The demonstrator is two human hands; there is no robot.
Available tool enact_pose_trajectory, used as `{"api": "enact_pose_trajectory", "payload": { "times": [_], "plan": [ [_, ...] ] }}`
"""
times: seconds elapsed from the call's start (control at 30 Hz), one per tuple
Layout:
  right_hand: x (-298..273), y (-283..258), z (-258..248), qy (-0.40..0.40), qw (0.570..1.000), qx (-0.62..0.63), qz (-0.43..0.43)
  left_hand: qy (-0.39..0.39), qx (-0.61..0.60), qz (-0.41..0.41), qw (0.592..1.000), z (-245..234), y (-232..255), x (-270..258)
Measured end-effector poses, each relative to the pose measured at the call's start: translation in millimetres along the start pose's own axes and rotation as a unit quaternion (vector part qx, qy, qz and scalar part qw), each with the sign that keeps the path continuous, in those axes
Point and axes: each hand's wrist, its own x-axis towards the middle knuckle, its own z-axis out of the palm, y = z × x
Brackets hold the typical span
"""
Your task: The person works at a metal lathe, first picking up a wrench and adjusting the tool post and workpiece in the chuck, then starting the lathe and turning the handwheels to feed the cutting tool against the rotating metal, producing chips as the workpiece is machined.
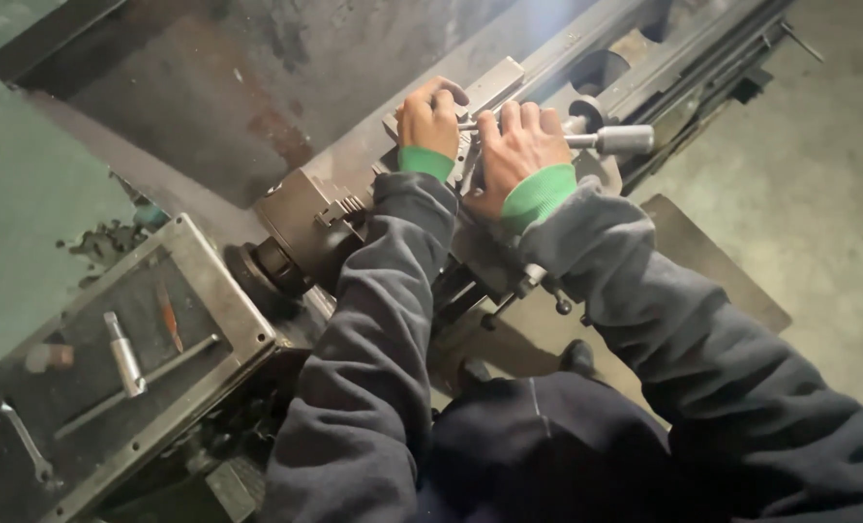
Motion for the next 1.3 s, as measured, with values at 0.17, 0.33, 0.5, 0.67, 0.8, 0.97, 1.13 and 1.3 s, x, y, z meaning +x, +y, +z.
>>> {"api": "enact_pose_trajectory", "payload": {
  "times": [0.17,0.33,0.5,0.67,0.8,0.97,1.13,1.3],
  "plan": [
    [-6.7,-9.3,5.0,0.034,0.999,-0.013,0.031,-0.060,0.017,-0.030,0.998,3.5,-13.2,11.5],
    [-9.4,-17.3,7.7,0.036,0.997,-0.030,0.064,-0.024,0.056,-0.003,0.998,10.6,-20.7,17.7],
    [-15.4,-31.1,14.0,0.043,0.993,-0.064,0.085,-0.038,0.066,-0.009,0.997,8.7,-16.7,17.4],
    [-15.4,-13.0,18.9,0.057,0.993,-0.090,0.050,-0.085,-0.029,0.045,0.995,36.8,-92.0,22.3],
    [12.0,13.3,5.7,0.014,1.000,-0.013,-0.012,-0.200,-0.260,-0.170,0.929,23.1,-73.9,24.1],
    [77.9,47.4,1.0,-0.076,0.991,-0.030,-0.106,-0.159,-0.292,-0.233,0.914,-23.9,5.7,3.2],
    [135.9,59.1,1.4,-0.086,0.943,-0.052,-0.317,-0.040,-0.333,-0.165,0.928,-14.9,-19.8,-20.9],
    [163.2,56.1,46.9,0.054,0.886,0.004,-0.461,0.046,-0.336,-0.141,0.930,5.0,-37.0,-31.9]
  ]
}}
